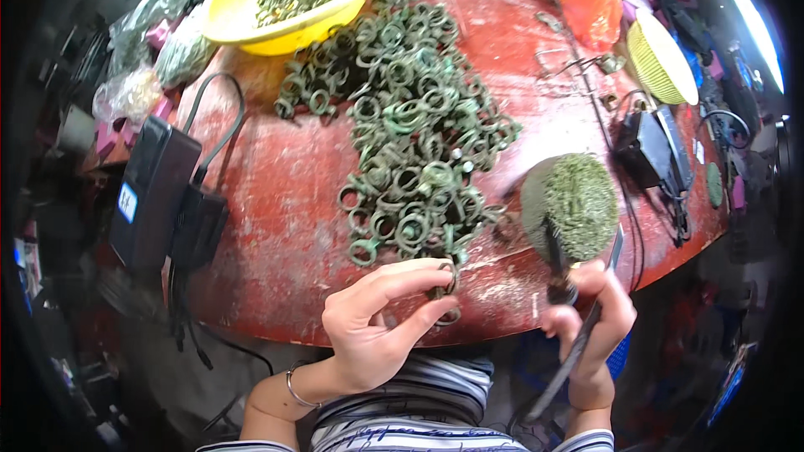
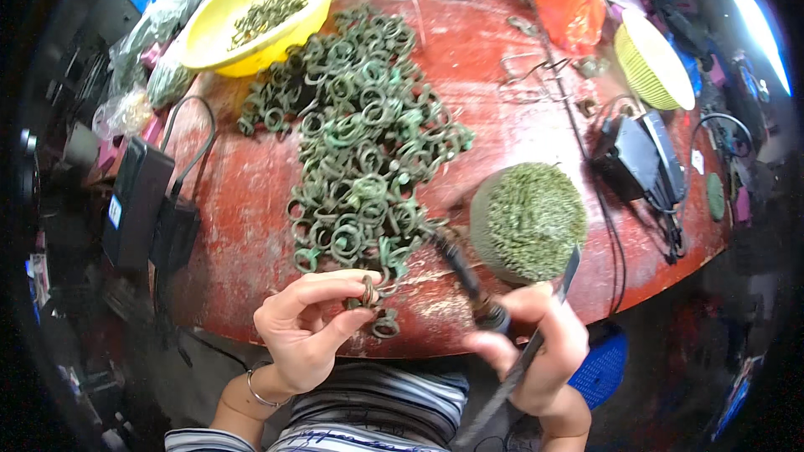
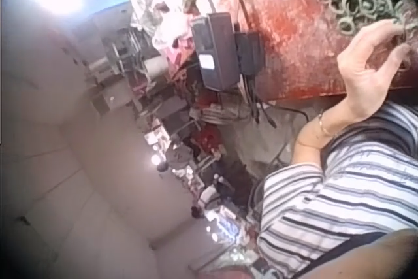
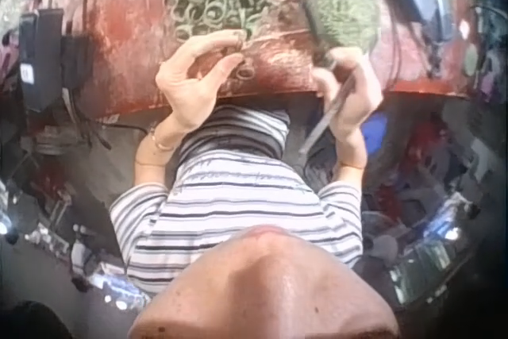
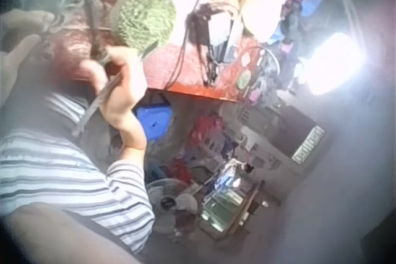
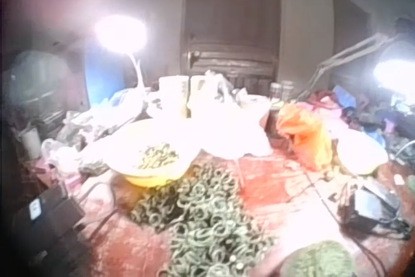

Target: Using a heated tool and a file to modify and clean green wax jewelry rings.

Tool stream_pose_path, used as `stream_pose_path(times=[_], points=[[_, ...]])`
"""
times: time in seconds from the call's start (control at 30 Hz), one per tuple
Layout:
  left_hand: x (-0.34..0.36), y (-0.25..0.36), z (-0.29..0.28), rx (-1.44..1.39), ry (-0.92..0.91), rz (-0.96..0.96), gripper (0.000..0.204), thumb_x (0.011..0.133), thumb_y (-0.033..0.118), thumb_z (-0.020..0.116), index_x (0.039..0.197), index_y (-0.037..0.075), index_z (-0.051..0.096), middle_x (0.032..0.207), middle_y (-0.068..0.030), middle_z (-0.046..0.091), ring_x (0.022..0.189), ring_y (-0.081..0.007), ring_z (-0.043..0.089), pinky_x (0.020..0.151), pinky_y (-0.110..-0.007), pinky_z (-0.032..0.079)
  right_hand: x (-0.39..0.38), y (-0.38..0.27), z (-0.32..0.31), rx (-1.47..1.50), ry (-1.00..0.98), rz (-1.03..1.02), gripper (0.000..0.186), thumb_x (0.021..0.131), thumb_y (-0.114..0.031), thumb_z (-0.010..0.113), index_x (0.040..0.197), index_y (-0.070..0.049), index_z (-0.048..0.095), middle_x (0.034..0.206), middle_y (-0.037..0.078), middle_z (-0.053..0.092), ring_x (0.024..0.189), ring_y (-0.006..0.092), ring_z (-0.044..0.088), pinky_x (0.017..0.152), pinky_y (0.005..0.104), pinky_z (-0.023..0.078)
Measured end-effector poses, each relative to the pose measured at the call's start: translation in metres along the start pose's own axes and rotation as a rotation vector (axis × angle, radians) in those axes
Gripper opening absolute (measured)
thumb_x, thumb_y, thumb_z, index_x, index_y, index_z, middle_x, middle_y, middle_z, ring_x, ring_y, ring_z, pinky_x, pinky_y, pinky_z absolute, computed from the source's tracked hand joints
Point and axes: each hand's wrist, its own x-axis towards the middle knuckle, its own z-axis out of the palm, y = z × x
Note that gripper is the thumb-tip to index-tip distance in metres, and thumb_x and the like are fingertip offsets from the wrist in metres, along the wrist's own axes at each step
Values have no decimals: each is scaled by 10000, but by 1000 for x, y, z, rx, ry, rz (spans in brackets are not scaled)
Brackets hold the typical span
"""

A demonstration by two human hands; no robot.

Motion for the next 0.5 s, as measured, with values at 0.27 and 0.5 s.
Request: stream_pose_path(times=[0.27,0.5], points=[[-9,-10,1,0,4,7,261,694,-132,633,913,-48,520,916,-185,588,865,-262,606,763,-357,509,-33,9,31,-71,-94,-121,484,572,-215,827,791,-8,449,702,103,541,505,179,547,417,262,429],[-11,-13,5,-153,159,-26,249,647,-129,679,865,-50,586,892,-168,610,824,-193,612,737,-284,503,-42,5,36,-139,-133,-70,450,629,-254,787,774,-48,414,716,118,530,537,184,522,462,264,422]])
